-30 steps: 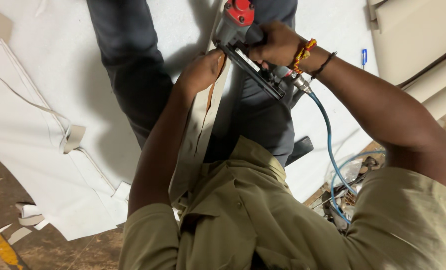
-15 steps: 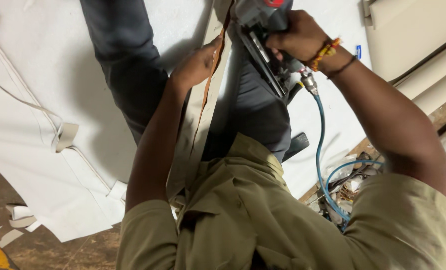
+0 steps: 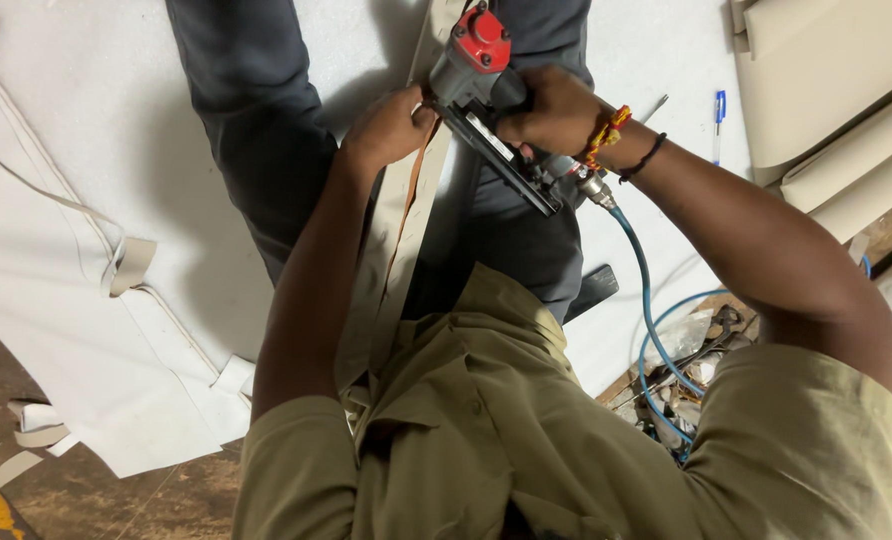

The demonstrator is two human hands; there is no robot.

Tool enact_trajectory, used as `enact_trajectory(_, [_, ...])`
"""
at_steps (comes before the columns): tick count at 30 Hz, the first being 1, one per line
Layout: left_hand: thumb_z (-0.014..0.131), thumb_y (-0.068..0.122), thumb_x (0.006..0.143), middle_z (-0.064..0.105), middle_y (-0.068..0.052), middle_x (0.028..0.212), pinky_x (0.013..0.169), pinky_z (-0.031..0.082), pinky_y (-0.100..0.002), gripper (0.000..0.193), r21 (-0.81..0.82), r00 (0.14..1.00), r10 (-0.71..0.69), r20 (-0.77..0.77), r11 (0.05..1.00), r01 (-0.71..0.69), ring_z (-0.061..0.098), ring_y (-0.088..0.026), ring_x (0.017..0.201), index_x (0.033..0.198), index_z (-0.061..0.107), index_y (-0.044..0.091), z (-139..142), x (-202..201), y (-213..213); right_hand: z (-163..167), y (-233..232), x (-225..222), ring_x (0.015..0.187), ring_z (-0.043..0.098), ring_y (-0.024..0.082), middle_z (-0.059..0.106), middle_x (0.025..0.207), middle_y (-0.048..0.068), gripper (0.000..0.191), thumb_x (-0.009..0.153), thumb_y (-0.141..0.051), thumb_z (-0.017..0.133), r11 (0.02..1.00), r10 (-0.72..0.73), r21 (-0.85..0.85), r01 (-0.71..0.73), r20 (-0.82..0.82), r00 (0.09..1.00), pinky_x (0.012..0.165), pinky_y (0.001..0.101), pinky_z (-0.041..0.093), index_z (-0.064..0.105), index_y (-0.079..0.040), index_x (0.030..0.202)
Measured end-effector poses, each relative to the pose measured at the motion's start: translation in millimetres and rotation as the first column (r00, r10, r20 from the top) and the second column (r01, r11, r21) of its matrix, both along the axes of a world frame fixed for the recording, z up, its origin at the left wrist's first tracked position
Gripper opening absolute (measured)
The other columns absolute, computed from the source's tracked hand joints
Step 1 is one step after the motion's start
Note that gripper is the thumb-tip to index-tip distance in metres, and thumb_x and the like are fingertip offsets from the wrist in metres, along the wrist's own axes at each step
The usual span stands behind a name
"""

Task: The person sits on the floor holding a long wooden strip covered with fabric, uses a pneumatic nail gun to drive fasteners along the strip, then trims the fabric edge with scissors.

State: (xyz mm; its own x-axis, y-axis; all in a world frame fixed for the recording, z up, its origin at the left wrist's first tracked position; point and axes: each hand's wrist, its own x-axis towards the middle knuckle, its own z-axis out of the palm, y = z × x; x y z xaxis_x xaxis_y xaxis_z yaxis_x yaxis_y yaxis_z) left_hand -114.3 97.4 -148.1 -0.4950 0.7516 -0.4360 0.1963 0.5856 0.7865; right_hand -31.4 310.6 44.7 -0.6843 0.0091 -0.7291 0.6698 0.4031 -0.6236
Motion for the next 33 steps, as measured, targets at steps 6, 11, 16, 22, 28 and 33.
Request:
enact_trajectory(6, [0.062,0.028,0.094,0.071,-0.021,0.109,0.088,0.051,-0.05,0.033,0.046,0.999,0.021,0.035,0.999,-0.023,0.067,-0.041,0.103,0.121,0.066,0.01,3,-1,1,-10,0,0,0.055,0.064,0.011,0.067,0.064,0.006,0.02,0.085,-0.01,0.071,1.0,0.0,0.014,0.0,0.005,1.0,0.054,0.0288,0.052,0.068,0.003,0.099])
enact_trajectory(11, [0.069,0.035,0.093,0.072,-0.023,0.106,0.088,0.052,-0.051,0.036,-0.06,1.0,0.022,-0.018,0.998,-0.024,0.068,-0.043,0.102,0.113,0.069,0.005,3,0,3,-16,-5,-1,0.054,0.066,0.01,0.068,0.064,0.006,0.028,0.083,-0.012,0.071,0.997,0.071,0.037,-0.07,-0.049,0.996,0.054,0.0287,0.055,0.069,0.001,0.108])
enact_trajectory(16, [0.069,0.035,0.093,0.071,-0.023,0.106,0.086,0.052,-0.051,0.037,-0.013,0.999,0.03,-0.036,0.999,-0.03,0.067,-0.043,0.101,0.114,0.069,0.004,-2,0,2,-20,-6,1,0.054,0.067,0.01,0.07,0.066,0.004,0.032,0.084,-0.017,0.073,0.988,0.108,0.117,-0.101,-0.053,0.993,0.055,0.0287,0.056,0.069,0.0,0.111])
enact_trajectory(22, [0.068,0.038,0.095,0.07,-0.021,0.119,0.094,0.051,-0.049,0.044,-0.082,1.0,0.007,0.006,0.997,-0.006,0.066,-0.041,0.111,0.127,0.064,0.008,14,-1,4,-5,1,-6,0.056,0.067,0.011,0.07,0.067,0.005,0.035,0.087,-0.02,0.073,0.983,0.112,0.146,-0.109,-0.015,0.994,0.057,0.0306,0.056,0.068,0.0,0.116])
enact_trajectory(28, [0.066,0.031,0.103,0.048,-0.016,0.158,0.109,0.039,-0.049,0.07,0.224,0.999,-0.005,-0.054,0.974,0.017,0.048,-0.039,0.138,0.161,0.032,0.015,5,3,-5,26,81,34,0.074,0.066,0.017,0.067,0.086,0.01,0.034,0.087,-0.005,0.071,0.852,0.141,0.508,0.126,-0.454,0.88,0.062,0.0338,0.052,0.06,0.002,0.118])
enact_trajectory(33, [0.07,0.02,0.107,0.046,-0.017,0.155,0.11,0.047,-0.035,0.08,0.508,0.929,0.168,0.33,0.797,-0.325,0.052,-0.022,0.131,0.167,0.02,0.004,-21,32,-30,-34,144,29,0.072,0.064,0.031,0.065,0.081,0.015,0.008,0.097,-0.004,0.068,0.745,0.187,0.638,0.193,-0.478,0.858,0.065,0.0415,0.049,0.061,-0.001,0.095])
